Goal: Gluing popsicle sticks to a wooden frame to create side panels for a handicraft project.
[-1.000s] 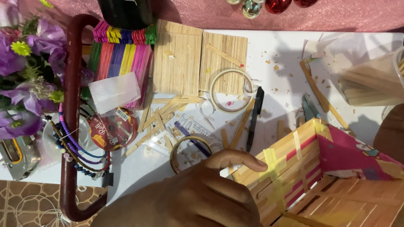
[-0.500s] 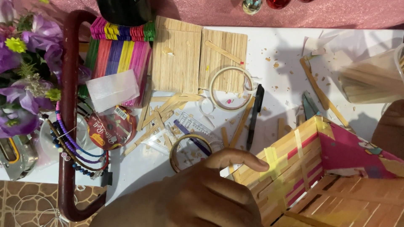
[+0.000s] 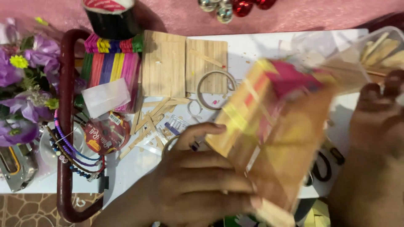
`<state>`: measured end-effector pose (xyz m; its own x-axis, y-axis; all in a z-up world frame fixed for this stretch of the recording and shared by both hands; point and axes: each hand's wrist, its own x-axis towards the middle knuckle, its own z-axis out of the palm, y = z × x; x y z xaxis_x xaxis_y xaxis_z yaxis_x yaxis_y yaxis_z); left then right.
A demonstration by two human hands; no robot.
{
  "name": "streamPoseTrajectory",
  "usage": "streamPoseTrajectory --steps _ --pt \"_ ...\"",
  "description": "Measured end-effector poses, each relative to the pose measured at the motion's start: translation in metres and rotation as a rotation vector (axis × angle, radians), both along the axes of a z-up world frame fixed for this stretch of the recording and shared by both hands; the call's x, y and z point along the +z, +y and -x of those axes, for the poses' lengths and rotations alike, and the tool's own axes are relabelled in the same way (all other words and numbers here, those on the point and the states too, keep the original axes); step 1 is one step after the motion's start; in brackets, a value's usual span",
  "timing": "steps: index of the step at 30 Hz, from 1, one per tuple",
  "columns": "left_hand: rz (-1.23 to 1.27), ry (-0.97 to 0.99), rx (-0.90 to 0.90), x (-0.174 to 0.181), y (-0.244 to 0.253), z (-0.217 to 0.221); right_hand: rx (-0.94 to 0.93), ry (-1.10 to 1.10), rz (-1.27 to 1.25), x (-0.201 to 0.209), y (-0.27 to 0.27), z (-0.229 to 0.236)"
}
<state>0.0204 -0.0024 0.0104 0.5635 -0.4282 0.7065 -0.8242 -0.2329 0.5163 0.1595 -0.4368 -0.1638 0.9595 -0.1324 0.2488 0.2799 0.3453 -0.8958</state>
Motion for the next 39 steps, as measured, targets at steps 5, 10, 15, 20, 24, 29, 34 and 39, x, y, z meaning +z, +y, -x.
streamPoseTrajectory --steps 5,10,15,20,24,29,34,39 --pt "-0.168 -0.187 0.188 -0.016 -0.019 -0.001 -0.023 0.074 -0.066 0.068 0.066 0.010" --pt "-0.238 -0.273 0.259 -0.024 -0.038 -0.004 -0.155 0.026 -0.181 0.110 0.116 0.031" --pt "-0.240 -0.349 0.254 -0.032 -0.045 -0.005 -0.088 -0.037 -0.157 0.106 0.120 0.032" --pt "-0.279 -0.354 0.256 -0.036 -0.049 -0.003 -0.028 -0.061 -0.092 0.107 0.122 0.030" --pt "-0.285 -0.356 0.251 -0.040 -0.052 0.000 -0.032 -0.037 -0.090 0.109 0.124 0.031" --pt "-0.301 -0.287 0.229 -0.040 -0.053 0.004 -0.026 -0.011 -0.114 0.111 0.124 0.032" --pt "-0.304 -0.178 0.196 -0.041 -0.053 0.008 0.010 -0.002 -0.112 0.109 0.123 0.032" --pt "-0.312 -0.084 0.133 -0.050 -0.048 0.011 0.021 -0.011 -0.093 0.104 0.121 0.032"
